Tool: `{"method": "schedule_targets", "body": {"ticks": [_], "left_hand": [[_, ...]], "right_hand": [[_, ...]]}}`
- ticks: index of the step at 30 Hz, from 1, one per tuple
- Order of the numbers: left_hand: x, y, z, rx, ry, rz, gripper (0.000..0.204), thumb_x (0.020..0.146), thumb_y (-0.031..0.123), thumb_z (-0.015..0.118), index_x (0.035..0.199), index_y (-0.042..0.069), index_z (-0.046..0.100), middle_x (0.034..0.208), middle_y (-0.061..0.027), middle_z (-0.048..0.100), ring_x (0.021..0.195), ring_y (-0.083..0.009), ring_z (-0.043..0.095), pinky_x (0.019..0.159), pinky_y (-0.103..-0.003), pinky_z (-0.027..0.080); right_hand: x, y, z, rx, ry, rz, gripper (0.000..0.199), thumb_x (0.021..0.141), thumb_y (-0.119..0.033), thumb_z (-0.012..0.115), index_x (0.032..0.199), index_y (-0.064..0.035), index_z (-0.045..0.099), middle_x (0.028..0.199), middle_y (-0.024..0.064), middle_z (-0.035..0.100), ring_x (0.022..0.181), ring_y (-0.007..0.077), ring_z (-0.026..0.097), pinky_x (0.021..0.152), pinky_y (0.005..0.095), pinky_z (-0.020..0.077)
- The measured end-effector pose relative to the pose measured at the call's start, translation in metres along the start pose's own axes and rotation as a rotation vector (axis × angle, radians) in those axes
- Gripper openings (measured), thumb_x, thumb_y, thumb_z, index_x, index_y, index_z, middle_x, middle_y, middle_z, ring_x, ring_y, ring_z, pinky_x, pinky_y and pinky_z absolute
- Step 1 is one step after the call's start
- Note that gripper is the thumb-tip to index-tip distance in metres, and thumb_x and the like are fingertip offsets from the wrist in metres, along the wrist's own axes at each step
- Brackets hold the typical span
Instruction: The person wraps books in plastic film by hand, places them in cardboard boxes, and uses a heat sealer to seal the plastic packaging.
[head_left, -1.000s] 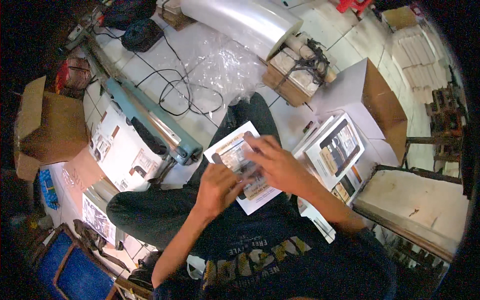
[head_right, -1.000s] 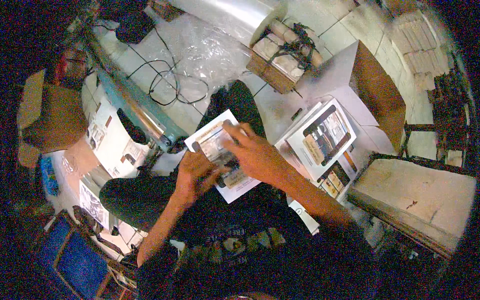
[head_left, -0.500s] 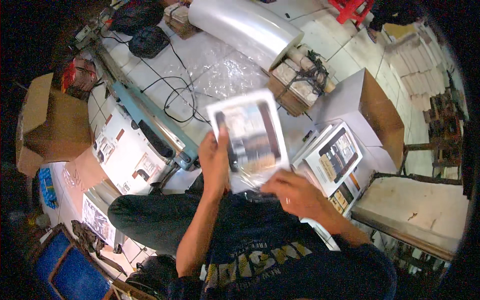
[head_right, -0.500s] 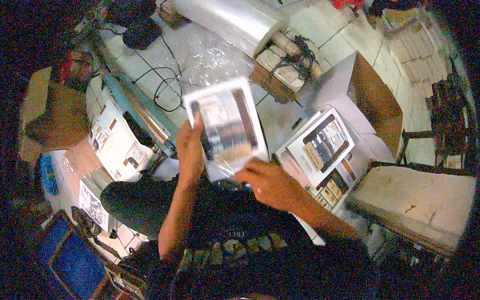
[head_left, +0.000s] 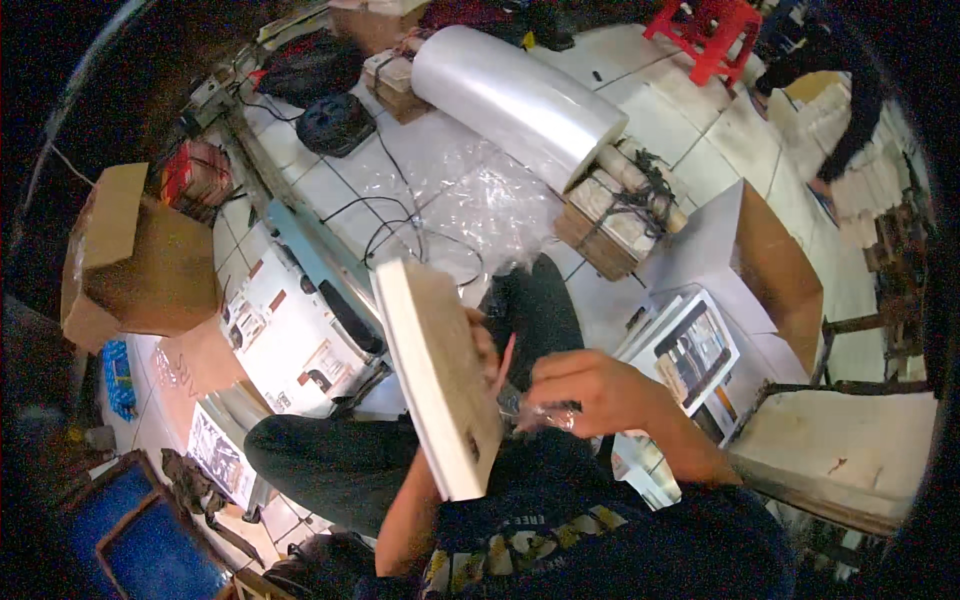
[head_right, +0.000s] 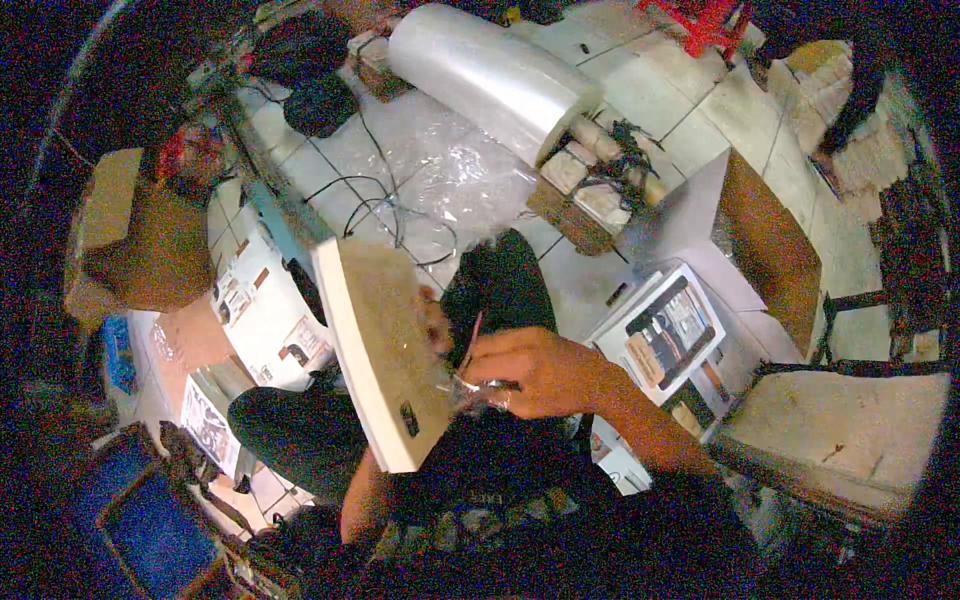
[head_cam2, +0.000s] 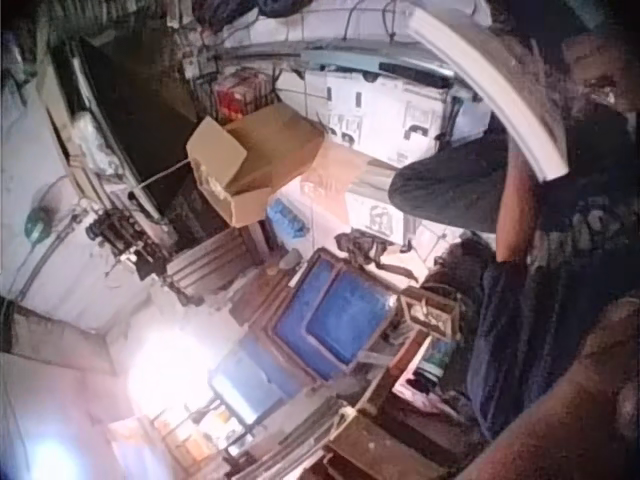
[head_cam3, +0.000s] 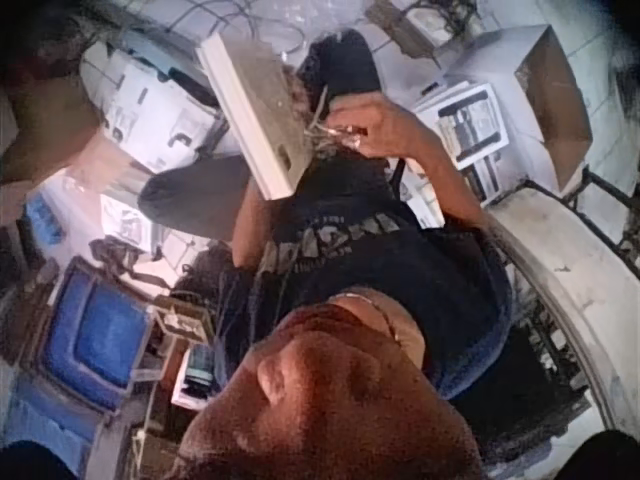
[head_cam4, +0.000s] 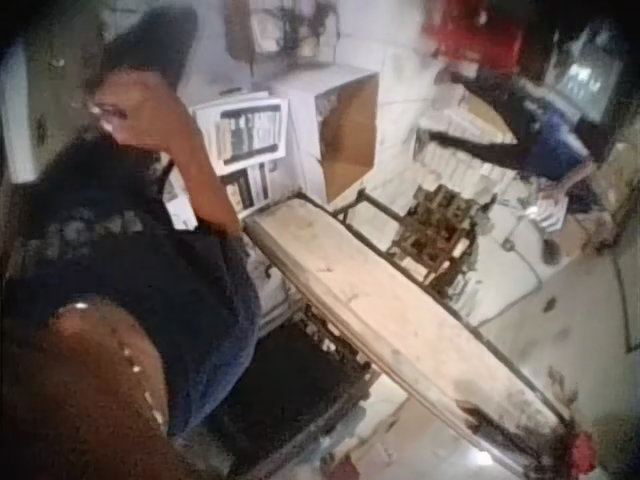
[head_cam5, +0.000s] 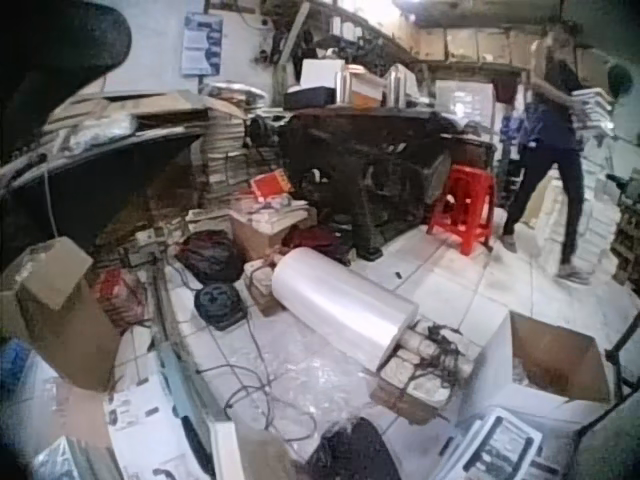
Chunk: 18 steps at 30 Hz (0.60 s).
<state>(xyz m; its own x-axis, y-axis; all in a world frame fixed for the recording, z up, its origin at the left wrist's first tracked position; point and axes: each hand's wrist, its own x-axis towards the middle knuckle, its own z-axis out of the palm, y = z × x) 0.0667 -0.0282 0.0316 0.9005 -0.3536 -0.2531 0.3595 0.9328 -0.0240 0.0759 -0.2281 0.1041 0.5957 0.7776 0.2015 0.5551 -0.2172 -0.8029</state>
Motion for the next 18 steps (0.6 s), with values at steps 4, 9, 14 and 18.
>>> {"method": "schedule_targets", "body": {"ticks": [4, 9, 14, 18], "left_hand": [[-0.038, -0.002, -0.008, 0.783, 0.062, 0.028, 0.069, 0.092, 0.049, 0.052, 0.135, -0.004, 0.040, 0.096, -0.0183, 0.062, 0.080, -0.0240, 0.063, 0.067, -0.030, 0.054], [-0.054, 0.020, -0.035, 0.429, -0.218, -0.174, 0.084, 0.090, 0.063, 0.042, 0.134, -0.008, 0.039, 0.098, -0.0235, 0.060, 0.074, -0.0247, 0.062, 0.065, -0.033, 0.051], [-0.057, -0.014, -0.073, 0.122, -0.085, -0.075, 0.070, 0.092, 0.053, 0.054, 0.135, -0.002, 0.040, 0.112, -0.0182, 0.055, 0.088, -0.0200, 0.058, 0.071, -0.031, 0.050], [-0.070, 0.046, -0.121, 0.166, -0.045, -0.111, 0.063, 0.093, 0.053, 0.051, 0.128, 0.000, 0.045, 0.105, -0.0149, 0.056, 0.083, -0.0233, 0.058, 0.071, -0.037, 0.051]], "right_hand": [[0.016, 0.011, -0.019, -0.206, 0.419, 0.175, 0.012, 0.074, 0.000, 0.069, 0.085, -0.0029, 0.065, 0.077, 0.0115, 0.059, 0.070, 0.0243, 0.061, 0.065, 0.0342, 0.0487], [0.064, 0.062, -0.090, -0.416, 0.665, 0.592, 0.021, 0.079, -0.010, 0.065, 0.099, -0.0009, 0.067, 0.085, 0.0174, 0.065, 0.073, 0.0245, 0.064, 0.067, 0.0335, 0.0490], [0.066, 0.131, -0.116, -0.802, 0.738, 0.314, 0.071, 0.078, -0.011, 0.066, 0.143, -0.0041, 0.039, 0.133, 0.0293, 0.050, 0.118, 0.0381, 0.053, 0.098, 0.0397, 0.0455], [0.078, 0.029, -0.081, -0.639, 0.618, 0.208, 0.073, 0.083, -0.016, 0.065, 0.146, -0.0025, 0.032, 0.130, 0.0287, 0.051, 0.120, 0.0358, 0.054, 0.102, 0.0401, 0.0438]]}}
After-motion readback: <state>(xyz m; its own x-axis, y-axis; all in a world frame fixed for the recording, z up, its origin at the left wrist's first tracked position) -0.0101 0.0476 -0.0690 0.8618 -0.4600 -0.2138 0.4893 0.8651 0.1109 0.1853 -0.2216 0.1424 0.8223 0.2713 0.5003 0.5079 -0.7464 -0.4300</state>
